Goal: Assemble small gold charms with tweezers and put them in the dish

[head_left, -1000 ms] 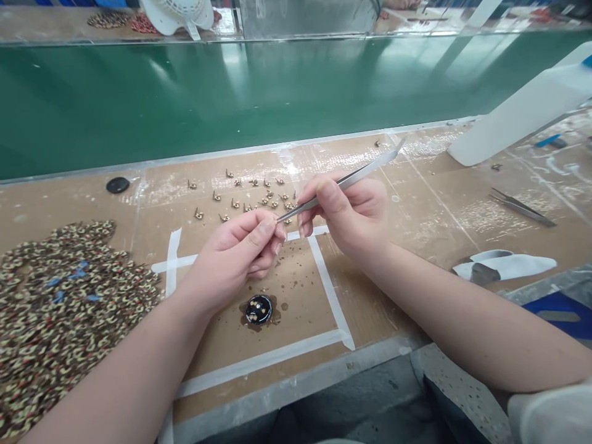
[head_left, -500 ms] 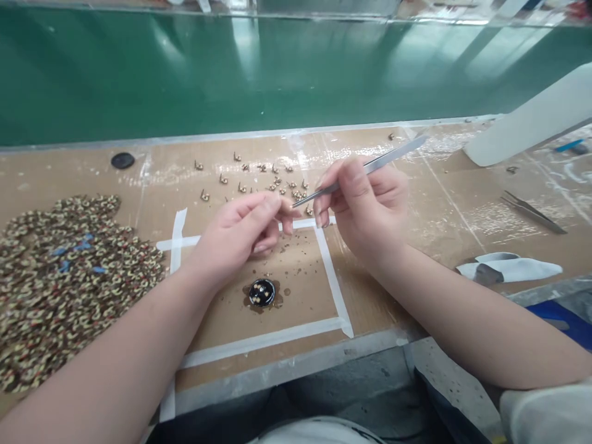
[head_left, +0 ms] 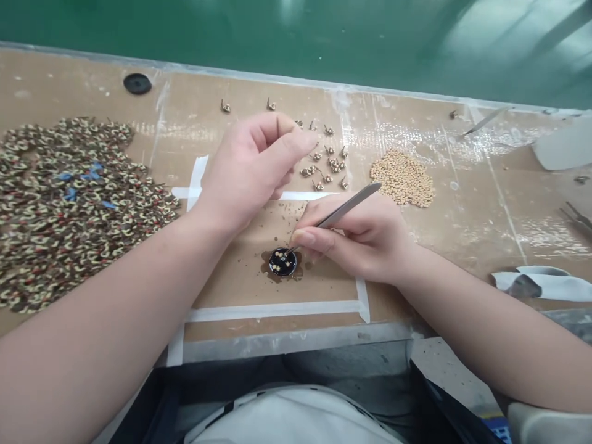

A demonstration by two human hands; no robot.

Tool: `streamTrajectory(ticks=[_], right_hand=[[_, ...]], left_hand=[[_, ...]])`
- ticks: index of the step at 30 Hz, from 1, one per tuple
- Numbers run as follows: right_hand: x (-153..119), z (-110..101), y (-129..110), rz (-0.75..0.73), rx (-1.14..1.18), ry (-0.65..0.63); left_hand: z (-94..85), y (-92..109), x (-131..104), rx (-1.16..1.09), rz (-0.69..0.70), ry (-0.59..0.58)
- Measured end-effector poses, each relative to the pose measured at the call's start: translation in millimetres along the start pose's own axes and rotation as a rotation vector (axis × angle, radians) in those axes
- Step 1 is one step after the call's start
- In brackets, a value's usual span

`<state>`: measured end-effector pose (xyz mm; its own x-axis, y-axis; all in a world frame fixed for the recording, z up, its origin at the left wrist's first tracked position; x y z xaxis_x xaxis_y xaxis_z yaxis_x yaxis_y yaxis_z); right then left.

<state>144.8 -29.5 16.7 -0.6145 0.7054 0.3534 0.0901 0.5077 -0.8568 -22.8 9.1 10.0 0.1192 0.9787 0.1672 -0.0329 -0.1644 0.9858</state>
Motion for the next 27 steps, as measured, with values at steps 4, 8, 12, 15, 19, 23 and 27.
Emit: streamTrajectory(ticks=[4,8,12,15,19,23,27], right_hand=[[-0.7,1.8,3.8,-0.017,-0.018,-0.048],[-0.6,2.2,5.1,-0.018,-0.022,-0.051],[-0.4,3.0,5.5,-0.021,-0.011,-0.068],[-0.5,2.5,7.0,-0.010,-0.025,-0.052],[-0.3,2.1,8.3,0.000,-0.026,-0.052],[0.1,2.8,8.4,0.024,-0.015,-0.058],[0.9,3.4,6.9,0.045,0.030,-0.060]], left_hand=[[1.5,1.4,-0.1,-0.039,0.075,-0.038],[2.5,3.7,-1.3,-0.009,0.109,-0.070],[3.3,5.4,-2.2,0.017,0.085,-0.073],[4.2,6.3,-1.9,-0.067,0.082,-0.052],[3.7,2.6,-1.5,-0.108,-0.041,0.003],[2.9,1.3,-0.9,-0.090,-0.065,0.003],[3.4,1.5,-1.5,-0.089,-0.027,-0.048]])
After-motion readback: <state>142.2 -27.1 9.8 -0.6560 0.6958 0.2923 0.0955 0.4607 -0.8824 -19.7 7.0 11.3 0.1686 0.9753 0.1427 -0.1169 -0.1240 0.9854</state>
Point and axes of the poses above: each hand's wrist, its own x-axis towards the middle knuckle, its own z-axis out of the palm, y = z × x, the point moved 3 cm from there along x, towards the middle knuckle, and after that the axes turned 9 degrees about z, right-handed, at the moved point
